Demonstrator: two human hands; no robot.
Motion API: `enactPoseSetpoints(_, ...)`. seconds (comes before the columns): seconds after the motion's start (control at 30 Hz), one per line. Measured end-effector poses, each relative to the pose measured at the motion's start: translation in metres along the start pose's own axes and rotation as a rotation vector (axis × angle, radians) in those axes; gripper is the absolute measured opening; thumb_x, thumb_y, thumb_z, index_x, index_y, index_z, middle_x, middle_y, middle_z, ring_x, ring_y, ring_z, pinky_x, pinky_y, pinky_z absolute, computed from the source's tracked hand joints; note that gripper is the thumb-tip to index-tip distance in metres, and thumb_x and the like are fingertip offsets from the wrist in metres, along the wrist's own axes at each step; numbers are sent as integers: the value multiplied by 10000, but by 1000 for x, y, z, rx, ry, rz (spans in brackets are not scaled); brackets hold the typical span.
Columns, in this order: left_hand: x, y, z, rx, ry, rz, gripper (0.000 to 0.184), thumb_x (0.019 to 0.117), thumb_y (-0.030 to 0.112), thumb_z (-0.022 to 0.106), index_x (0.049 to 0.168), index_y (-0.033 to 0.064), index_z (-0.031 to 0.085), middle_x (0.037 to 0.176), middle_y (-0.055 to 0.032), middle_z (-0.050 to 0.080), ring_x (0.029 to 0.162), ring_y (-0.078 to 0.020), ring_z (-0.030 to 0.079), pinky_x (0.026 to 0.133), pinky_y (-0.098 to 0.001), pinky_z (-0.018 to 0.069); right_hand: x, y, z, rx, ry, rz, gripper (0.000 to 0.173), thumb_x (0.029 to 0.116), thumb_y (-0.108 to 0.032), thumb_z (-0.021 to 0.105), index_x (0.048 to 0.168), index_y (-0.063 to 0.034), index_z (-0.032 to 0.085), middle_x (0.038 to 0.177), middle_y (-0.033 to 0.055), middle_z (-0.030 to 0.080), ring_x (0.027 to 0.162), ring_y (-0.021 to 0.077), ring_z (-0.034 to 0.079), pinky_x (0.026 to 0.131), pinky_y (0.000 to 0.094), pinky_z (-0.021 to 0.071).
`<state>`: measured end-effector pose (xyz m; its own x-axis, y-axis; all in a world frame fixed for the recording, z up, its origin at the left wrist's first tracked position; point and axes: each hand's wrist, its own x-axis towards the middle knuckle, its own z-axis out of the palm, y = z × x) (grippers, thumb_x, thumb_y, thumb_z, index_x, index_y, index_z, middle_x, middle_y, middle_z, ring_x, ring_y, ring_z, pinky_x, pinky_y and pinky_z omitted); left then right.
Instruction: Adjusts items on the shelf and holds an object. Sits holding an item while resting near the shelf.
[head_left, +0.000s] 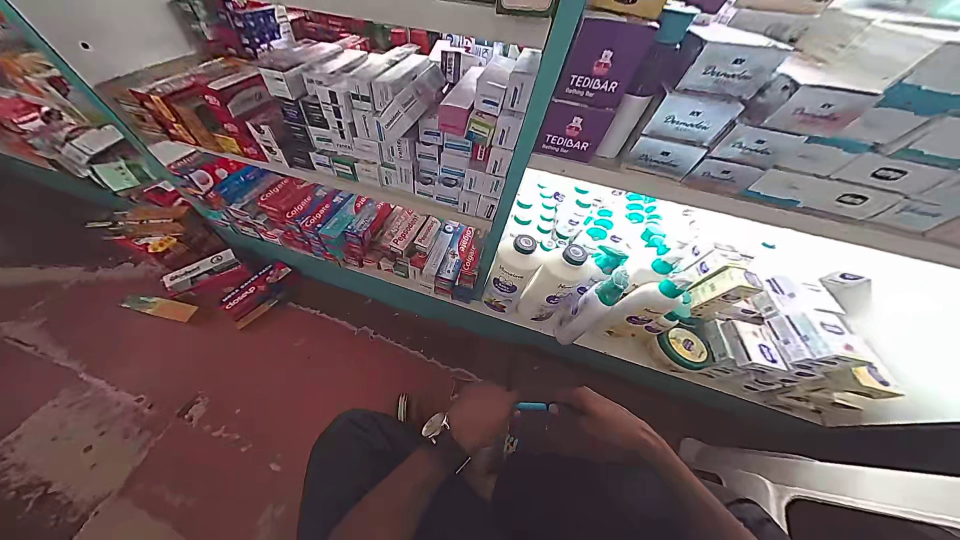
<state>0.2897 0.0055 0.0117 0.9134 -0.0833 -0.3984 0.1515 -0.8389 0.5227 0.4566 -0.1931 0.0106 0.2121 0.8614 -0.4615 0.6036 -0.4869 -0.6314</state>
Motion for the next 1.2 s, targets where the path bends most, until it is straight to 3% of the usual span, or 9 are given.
enactPoseSetpoints(0.13, -2, 5, -3, 45, -47, -35, 321, 1068, 253, 511, 1313, 77, 622, 1205, -212, 681, 1158, -420, 645, 936, -634, 516, 6, 10, 6, 64, -1, -57, 287, 1040, -315, 589, 1079, -57, 708, 882, 87, 664, 795, 180, 615, 768, 405, 508)
enactPoseSetpoints(0.27, -3, 5, -3, 65, -63, -37, 312, 1053, 220, 534, 1318, 80, 620, 1200, -211, 686, 1154, -423, 647, 926, -635, 520, 7, 5, 8, 37, -3, -30, 294, 1017, -333, 630, 1073, -60, 721, 883, 88, 688, 795, 193, 643, 777, 419, 530)
enactPoseSetpoints(0.47, 2, -1, 5, -46, -28, -10, 485, 1094, 456, 401, 1295, 79, 630, 1134, -202, 699, 1103, -394, 671, 931, -619, 524, 3, 4, 5, -91, 16, 23, 316, 1079, -285, 503, 1076, -30, 689, 876, 142, 663, 821, 277, 642, 785, 487, 511)
enactPoseSetpoints(0.53, 3, -2, 5, -47, -30, -13, 460, 1106, 415, 381, 1317, 83, 620, 1156, -206, 694, 1114, -398, 667, 931, -624, 522, 1, 1, 3, -98, 19, 8, 318, 1082, -282, 495, 1069, -26, 682, 875, 146, 656, 825, 283, 638, 784, 489, 506)
enactPoseSetpoints(0.73, 7, 2, 6, 7, -68, -71, 358, 1067, 223, 502, 1413, 158, 564, 1190, -205, 695, 1125, -422, 667, 922, -643, 528, -2, -1, 4, -91, 27, -23, 284, 1045, -308, 586, 1116, -57, 701, 928, 135, 693, 859, 282, 671, 817, 499, 533)
enactPoseSetpoints(0.83, 8, 2, 7, 2, -69, -74, 357, 1063, 228, 509, 1407, 149, 562, 1173, -206, 696, 1110, -420, 671, 915, -642, 530, -4, -3, 2, -99, 20, -12, 283, 1048, -311, 581, 1127, -62, 689, 927, 135, 688, 855, 288, 668, 804, 506, 529)
enactPoseSetpoints(1.0, 6, -1, 10, -41, -48, -59, 421, 1094, 386, 443, 1392, 119, 574, 1143, -213, 698, 1095, -411, 674, 928, -631, 526, -3, -2, 4, -87, 9, -34, 302, 1067, -304, 540, 1175, -58, 678, 954, 150, 690, 880, 303, 672, 822, 515, 528)
enactPoseSetpoints(1.13, 0, 1, 6, -20, -26, -21, 380, 1100, 333, 440, 1378, 112, 576, 1129, -216, 695, 1079, -413, 678, 906, -624, 536, -2, -3, 5, -70, -11, -61, 305, 1075, -301, 519, 1191, -59, 665, 955, 154, 687, 878, 302, 672, 823, 515, 529)
enactPoseSetpoints(1.2, -3, 3, 4, -8, -18, -5, 348, 1093, 292, 458, 1358, 108, 589, 1126, -214, 697, 1076, -414, 679, 896, -620, 542, -2, -1, 5, -23, -8, -90, 289, 1061, -314, 545, 1168, -77, 671, 914, 123, 677, 817, 261, 654, 773, 482, 530)
